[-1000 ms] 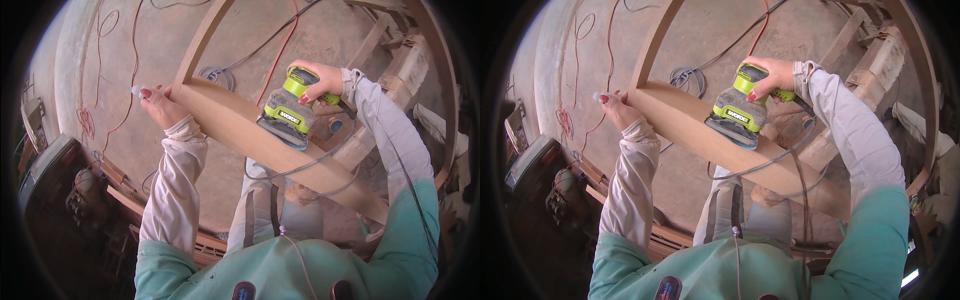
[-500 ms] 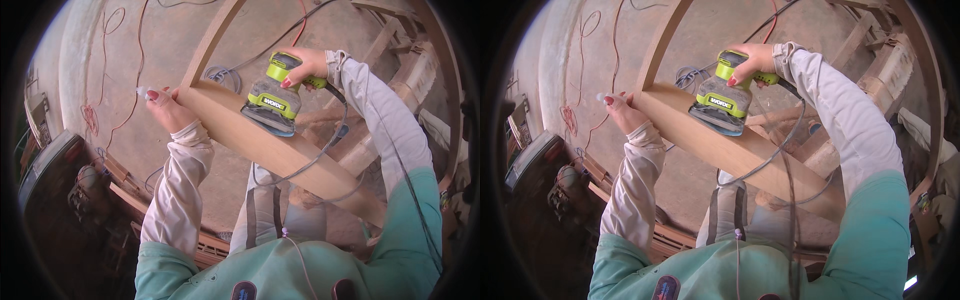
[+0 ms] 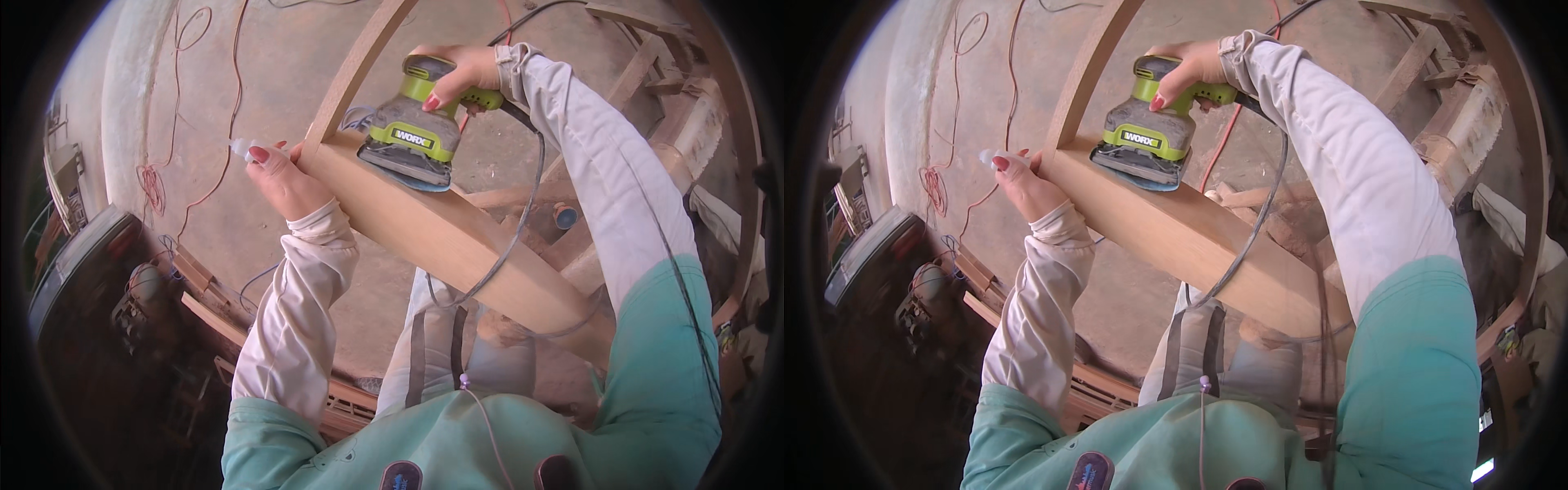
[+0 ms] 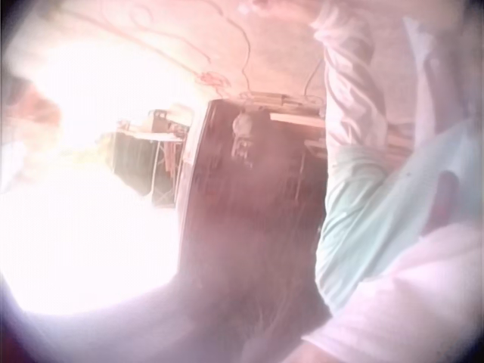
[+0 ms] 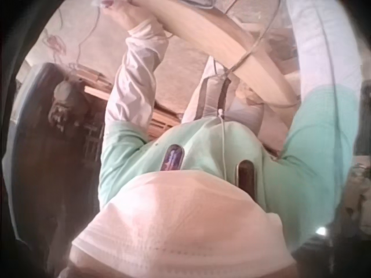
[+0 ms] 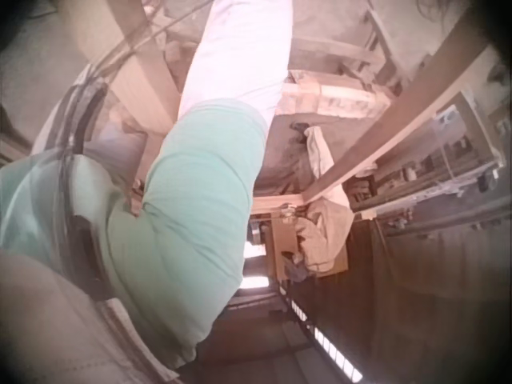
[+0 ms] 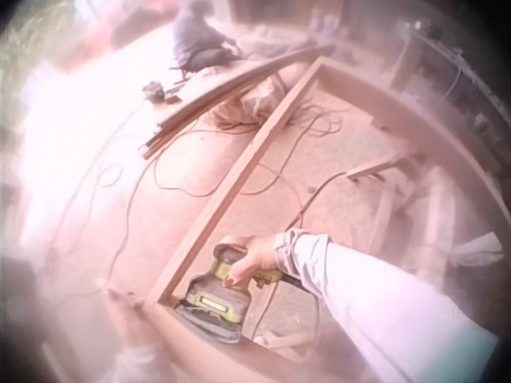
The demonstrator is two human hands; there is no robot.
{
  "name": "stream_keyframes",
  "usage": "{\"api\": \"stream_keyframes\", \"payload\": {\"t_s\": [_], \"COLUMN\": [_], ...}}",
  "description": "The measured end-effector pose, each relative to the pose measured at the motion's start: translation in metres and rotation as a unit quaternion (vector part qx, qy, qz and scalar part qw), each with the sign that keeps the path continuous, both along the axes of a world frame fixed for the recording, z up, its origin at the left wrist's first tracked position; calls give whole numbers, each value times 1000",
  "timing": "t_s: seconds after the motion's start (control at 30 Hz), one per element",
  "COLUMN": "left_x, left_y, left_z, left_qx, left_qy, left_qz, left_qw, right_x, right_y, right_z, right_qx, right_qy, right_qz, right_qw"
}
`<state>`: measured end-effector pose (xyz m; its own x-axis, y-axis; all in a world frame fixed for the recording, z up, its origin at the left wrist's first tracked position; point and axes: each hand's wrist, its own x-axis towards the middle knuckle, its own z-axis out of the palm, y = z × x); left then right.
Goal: The person uses a corded electric sander to smooth the surfaces of wooden planks in a workshop. They move the sander along the length of the wood, repositioning the planks as needed to access different areas.
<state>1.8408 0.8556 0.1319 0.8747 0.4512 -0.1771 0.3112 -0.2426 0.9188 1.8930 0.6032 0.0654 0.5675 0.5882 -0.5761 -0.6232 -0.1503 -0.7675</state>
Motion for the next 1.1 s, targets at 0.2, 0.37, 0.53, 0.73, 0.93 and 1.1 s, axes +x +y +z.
{"api": "stream_keyframes", "payload": {"t_s": [0.2, 0.37, 0.53, 0.73, 0.93, 1.1], "left_x": [-2, -2, -1, 3, 6, 3], "left_y": [0, -1, -3, 5, 12, 8], "left_z": [-2, 1, -1, -10, -14, -12], "left_qx": [17, 13, 15, 40, 46, 57], "left_qy": [-9, 4, -9, -14, -15, -17], "left_qz": [2, 10, 8, -3, -5, -3], "left_qw": [1000, 1000, 1000, 999, 999, 998], "right_x": [-10, -2, -3, -31, -110, -187], "right_y": [-1, -1, 18, 2, -46, -90], "right_z": [3, 12, 10, 13, 46, 60], "right_qx": [27, -5, -2, 11, -25, -76], "right_qy": [5, -24, -43, -38, 74, 142], "right_qz": [-7, 4, -70, -75, -74, -85], "right_qw": [1000, 1000, 997, 996, 994, 983]}}
